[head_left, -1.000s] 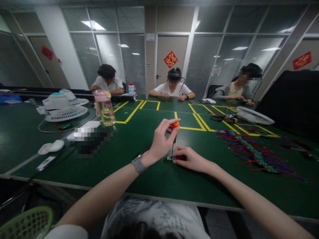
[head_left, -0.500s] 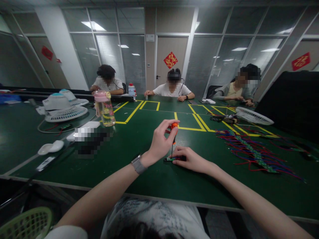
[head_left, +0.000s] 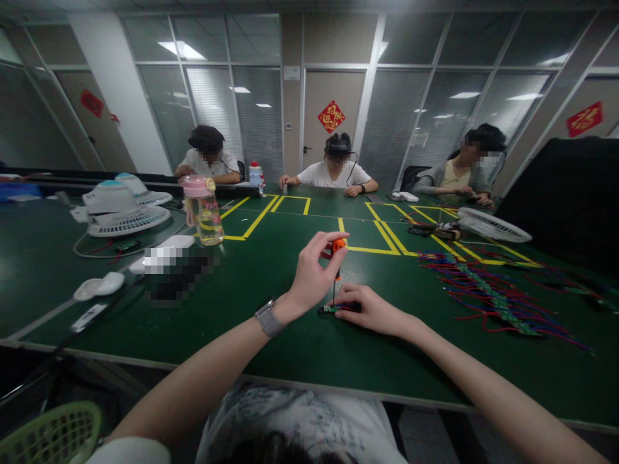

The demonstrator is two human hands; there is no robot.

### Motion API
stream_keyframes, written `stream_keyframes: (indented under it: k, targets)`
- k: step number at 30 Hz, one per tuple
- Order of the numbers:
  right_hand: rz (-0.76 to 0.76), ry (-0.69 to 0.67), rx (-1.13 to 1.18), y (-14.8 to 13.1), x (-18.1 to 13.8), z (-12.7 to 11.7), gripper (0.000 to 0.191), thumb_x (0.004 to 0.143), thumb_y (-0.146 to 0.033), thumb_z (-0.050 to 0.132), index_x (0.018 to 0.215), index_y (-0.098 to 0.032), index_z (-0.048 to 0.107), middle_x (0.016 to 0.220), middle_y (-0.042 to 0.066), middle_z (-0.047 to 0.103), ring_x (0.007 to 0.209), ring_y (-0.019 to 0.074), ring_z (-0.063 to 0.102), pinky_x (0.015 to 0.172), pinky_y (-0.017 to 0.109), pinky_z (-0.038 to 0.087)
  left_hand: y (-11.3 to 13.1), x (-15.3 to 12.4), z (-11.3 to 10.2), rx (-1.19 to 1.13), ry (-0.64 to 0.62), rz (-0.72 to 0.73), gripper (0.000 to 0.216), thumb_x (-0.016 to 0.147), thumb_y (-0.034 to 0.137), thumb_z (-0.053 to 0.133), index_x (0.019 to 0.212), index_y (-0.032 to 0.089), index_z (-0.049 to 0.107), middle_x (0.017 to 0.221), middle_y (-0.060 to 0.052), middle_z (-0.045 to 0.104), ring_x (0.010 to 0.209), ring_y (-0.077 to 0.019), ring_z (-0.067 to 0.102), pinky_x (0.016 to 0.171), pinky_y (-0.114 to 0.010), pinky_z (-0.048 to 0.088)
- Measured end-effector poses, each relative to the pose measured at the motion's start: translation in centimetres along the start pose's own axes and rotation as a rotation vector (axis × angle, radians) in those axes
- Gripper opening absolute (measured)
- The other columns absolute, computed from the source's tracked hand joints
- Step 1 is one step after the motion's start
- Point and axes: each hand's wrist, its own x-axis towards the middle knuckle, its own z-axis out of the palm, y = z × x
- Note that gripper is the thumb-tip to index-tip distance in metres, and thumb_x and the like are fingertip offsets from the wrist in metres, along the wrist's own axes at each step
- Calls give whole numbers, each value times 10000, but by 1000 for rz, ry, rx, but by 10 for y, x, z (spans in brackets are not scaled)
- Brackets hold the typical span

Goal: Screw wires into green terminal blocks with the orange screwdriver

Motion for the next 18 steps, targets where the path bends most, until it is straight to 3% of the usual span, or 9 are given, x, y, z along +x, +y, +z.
stream_keyframes:
  k: [9,18]
  targets:
    - [-5,3,1,2,0,1,226,893,-276,624,1080,-206,730,901,45,613,771,166,607,730,286,490,2,-1,-1,50,-1,29,136,901,237,601,1024,212,654,1000,-40,592,899,-144,585,737,-239,511]
    - [-7,5,4,0,0,1,218,889,-254,629,1069,-187,731,888,46,605,776,165,605,726,277,483,3,-2,-2,-7,-3,6,247,979,251,448,1091,224,666,1000,-47,585,897,-150,575,728,-240,477]
